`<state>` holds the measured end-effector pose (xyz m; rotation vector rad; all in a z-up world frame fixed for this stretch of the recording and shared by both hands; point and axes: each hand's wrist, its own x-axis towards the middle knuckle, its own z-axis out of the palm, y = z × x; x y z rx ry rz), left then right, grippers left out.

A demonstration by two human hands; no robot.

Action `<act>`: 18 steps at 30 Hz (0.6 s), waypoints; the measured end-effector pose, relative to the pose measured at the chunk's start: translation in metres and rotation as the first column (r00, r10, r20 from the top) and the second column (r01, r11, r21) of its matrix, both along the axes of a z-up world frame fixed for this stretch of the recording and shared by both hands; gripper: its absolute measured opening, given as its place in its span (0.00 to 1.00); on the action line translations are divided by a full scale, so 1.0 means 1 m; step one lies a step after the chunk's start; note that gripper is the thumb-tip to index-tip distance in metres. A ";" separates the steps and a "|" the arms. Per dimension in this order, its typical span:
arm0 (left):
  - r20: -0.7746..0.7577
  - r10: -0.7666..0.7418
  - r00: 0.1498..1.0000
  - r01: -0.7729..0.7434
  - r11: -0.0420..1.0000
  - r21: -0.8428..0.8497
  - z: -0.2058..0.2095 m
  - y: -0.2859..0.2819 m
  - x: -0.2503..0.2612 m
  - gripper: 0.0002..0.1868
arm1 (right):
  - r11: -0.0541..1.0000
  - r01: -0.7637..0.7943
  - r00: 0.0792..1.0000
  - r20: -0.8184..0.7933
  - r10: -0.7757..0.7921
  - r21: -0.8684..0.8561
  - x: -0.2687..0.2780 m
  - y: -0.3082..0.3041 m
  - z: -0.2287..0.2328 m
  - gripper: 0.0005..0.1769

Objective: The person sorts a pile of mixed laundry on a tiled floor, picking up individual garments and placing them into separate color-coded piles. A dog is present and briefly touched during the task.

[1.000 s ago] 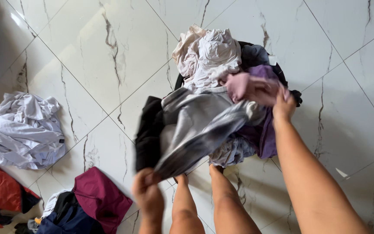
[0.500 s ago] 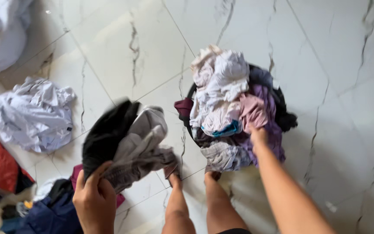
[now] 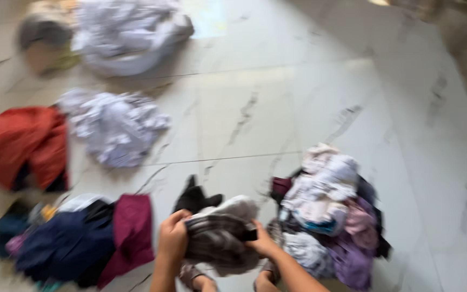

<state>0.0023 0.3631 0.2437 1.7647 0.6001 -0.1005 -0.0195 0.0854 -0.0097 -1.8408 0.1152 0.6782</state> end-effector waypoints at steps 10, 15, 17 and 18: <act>-0.090 0.287 0.954 -0.229 0.885 0.405 0.025 0.231 -0.090 0.15 | 0.751 0.661 0.513 0.730 -0.452 0.001 0.063 0.128 0.100 0.22; -0.084 0.398 0.914 -0.333 0.850 0.408 0.006 0.306 -0.137 0.16 | 0.824 0.558 0.510 0.741 -0.437 0.102 0.097 0.239 0.182 0.23; -0.087 0.412 0.907 -0.354 0.858 0.371 0.005 0.328 -0.146 0.16 | 0.821 0.485 0.590 0.580 -0.561 0.301 0.108 0.280 0.209 0.28; -0.051 0.413 0.909 -0.372 0.862 0.344 0.008 0.339 -0.149 0.16 | 0.794 0.459 0.630 0.484 -0.607 0.399 0.115 0.299 0.220 0.30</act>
